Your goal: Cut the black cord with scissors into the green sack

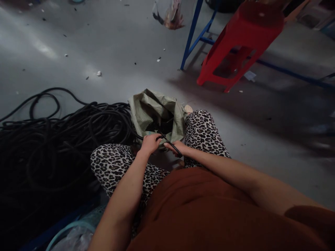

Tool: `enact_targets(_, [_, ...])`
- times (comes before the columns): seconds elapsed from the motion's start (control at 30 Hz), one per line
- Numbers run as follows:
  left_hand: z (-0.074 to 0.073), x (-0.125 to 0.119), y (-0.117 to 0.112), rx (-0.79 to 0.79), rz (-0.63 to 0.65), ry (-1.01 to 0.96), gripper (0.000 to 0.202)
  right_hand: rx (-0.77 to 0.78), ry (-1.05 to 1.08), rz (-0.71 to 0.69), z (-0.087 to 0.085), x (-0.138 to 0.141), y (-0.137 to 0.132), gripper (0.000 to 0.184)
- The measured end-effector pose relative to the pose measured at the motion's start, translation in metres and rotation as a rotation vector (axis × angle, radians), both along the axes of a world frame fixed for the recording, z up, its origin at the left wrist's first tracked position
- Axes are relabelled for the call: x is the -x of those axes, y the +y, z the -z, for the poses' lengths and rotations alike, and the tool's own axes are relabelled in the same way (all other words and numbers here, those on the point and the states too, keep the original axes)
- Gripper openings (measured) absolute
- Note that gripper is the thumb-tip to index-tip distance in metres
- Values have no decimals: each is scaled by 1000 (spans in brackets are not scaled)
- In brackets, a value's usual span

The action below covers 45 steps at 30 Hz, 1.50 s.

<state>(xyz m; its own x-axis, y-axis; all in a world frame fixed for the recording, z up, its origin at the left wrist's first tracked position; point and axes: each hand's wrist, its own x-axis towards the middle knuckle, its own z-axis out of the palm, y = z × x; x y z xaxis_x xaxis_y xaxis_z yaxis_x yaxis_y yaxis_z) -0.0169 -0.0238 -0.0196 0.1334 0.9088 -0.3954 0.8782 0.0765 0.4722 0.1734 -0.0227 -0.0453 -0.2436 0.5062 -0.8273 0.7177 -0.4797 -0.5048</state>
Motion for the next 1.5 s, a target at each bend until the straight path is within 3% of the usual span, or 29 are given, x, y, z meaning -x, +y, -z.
enact_targets(0.2, [-2,-1,0,-4,8,15,34,3,-17,-3,-10,0,2,59])
enact_targets(0.63, [4,-1,-1,-7,92,34,34,-40,7,-112,-9,-2,1,56])
enact_targets(0.83, [5,0,-1,-26,74,16,32,-45,-76,-72,-19,3,0,54])
enact_targets(1.13, [9,1,-1,-6,29,-48,34,-59,0,10,-7,-2,-3,62])
enact_targets(1.5, [6,3,1,8,-40,-100,34,-77,-21,-9,-15,-2,0,60])
